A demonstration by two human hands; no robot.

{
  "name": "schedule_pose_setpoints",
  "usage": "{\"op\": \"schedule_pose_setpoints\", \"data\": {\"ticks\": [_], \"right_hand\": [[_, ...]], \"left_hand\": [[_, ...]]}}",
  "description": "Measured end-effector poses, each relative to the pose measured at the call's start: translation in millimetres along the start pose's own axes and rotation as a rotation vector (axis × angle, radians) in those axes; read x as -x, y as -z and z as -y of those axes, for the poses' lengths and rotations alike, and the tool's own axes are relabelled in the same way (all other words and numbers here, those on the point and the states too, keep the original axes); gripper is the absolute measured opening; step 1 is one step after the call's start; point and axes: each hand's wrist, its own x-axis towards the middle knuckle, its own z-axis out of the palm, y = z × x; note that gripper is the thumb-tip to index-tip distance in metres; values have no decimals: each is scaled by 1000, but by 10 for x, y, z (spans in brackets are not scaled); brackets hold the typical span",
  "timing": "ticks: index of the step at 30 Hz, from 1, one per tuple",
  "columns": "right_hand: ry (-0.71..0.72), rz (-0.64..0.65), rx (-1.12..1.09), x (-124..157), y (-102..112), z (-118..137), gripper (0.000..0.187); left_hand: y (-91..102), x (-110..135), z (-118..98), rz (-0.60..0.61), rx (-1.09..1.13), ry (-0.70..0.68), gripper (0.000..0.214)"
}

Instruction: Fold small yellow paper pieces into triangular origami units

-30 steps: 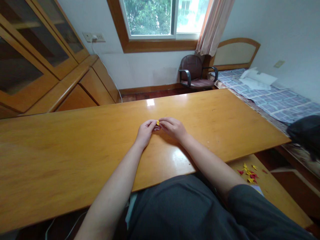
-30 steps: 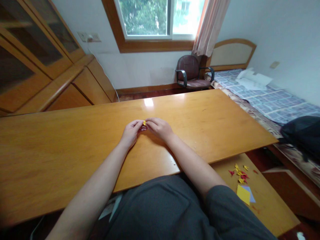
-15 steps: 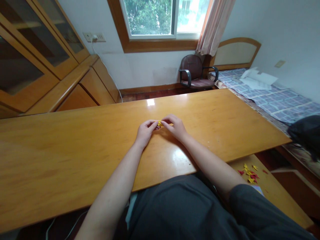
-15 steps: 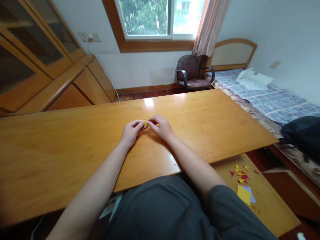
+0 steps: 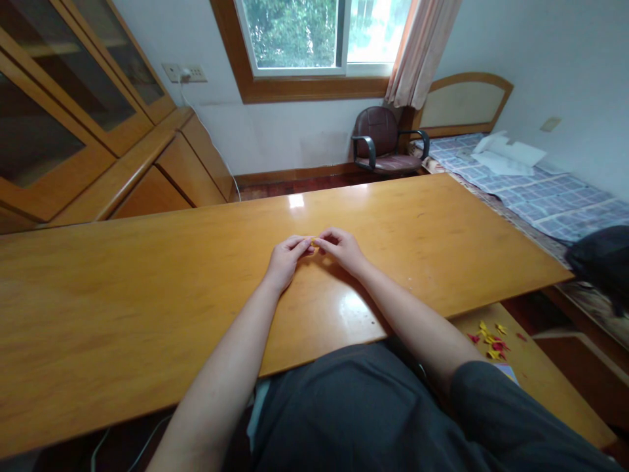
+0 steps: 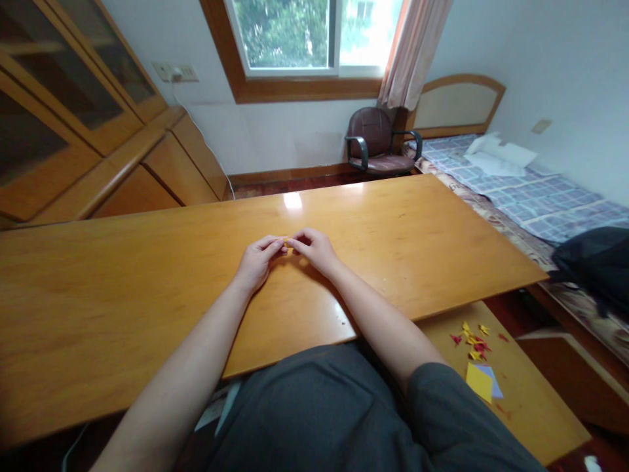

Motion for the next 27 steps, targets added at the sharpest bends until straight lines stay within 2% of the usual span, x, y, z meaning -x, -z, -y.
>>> {"op": "schedule_pose_setpoints", "data": {"ticks": [10, 18, 27], "right_hand": [[-200, 65, -216, -5, -20, -6, 44], [-199, 62, -190, 10, -89, 40, 45], [-179, 27, -195, -19, -78, -30, 42]], "left_hand": [[-11, -6, -11, -57, 31, 36, 34], [31, -10, 34, -7, -133, -43, 29], [-31, -8, -16, -29, 89, 84, 31]]}}
